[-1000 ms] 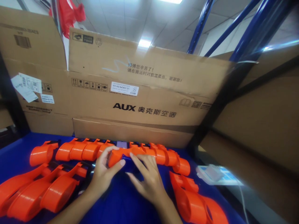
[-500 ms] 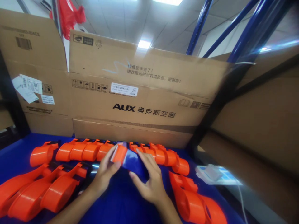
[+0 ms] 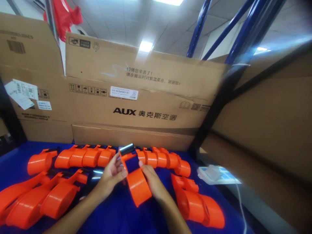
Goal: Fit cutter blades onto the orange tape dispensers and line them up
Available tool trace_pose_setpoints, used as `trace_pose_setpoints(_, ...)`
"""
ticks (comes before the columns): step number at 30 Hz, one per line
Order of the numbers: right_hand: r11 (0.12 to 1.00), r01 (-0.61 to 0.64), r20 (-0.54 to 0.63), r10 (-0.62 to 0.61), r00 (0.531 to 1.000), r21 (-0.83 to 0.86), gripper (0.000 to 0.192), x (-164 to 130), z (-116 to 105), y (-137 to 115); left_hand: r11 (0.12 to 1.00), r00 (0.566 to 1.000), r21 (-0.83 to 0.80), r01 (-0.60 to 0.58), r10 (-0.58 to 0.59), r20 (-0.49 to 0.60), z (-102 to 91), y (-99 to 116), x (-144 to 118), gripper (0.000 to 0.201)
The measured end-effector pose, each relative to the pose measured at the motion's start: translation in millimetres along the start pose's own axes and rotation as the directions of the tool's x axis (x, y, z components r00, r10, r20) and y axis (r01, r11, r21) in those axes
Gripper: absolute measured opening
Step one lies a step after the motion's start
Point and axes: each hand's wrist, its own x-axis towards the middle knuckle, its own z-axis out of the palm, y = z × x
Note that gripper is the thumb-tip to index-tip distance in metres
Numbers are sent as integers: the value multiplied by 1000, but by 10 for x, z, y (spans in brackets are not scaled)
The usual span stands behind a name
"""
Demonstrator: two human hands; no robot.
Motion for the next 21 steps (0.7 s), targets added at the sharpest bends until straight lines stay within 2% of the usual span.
trace_pose_setpoints(3, 999, -1, 37, 2, 999, -44, 54, 12, 13, 23, 999, 999, 34, 23, -22, -40, 41, 31, -12, 54)
trace_pose_setpoints(5, 995, 94, -1, -95, 996, -44, 55, 27, 9, 6, 999, 995, 48, 22, -18, -98, 51, 37, -7, 44)
trace_pose_setpoints(7, 966, 248, -37, -251, 967, -77, 52, 27, -11, -47, 999, 984, 48, 25, -16, -177, 45, 22, 8, 39)
trace_pose_setpoints(10, 860, 443, 86, -436, 896, -252, 38, -33, -36, -154, 999, 959, 26, 45, -36, -280, 15, -17, 34, 40)
trace_pose_setpoints(13, 717, 539, 157, -530, 833, -443, 31, -163, -24, -198, 998, 955, 14, 59, -53, -291, -8, -37, 44, 38)
trace_pose_setpoints(15, 658, 534, 113, -570, 814, -531, 29, -282, -26, -174, 996, 973, 30, 88, -79, -217, 0, -31, 34, 37)
trace_pose_setpoints(17, 635, 488, 31, -590, 806, -599, 28, -426, -74, -140, 989, 987, 57, 133, -127, -103, 24, -18, 11, 43)
trace_pose_setpoints(19, 631, 401, -73, -589, 805, -664, 26, -589, -175, -144, 980, 984, 83, 178, -178, -11, 56, -7, -20, 55)
trace_pose_setpoints(21, 622, 263, -194, -567, 800, -738, 28, -745, -311, -212, 974, 978, 107, 200, -205, 37, 83, 1, -53, 64)
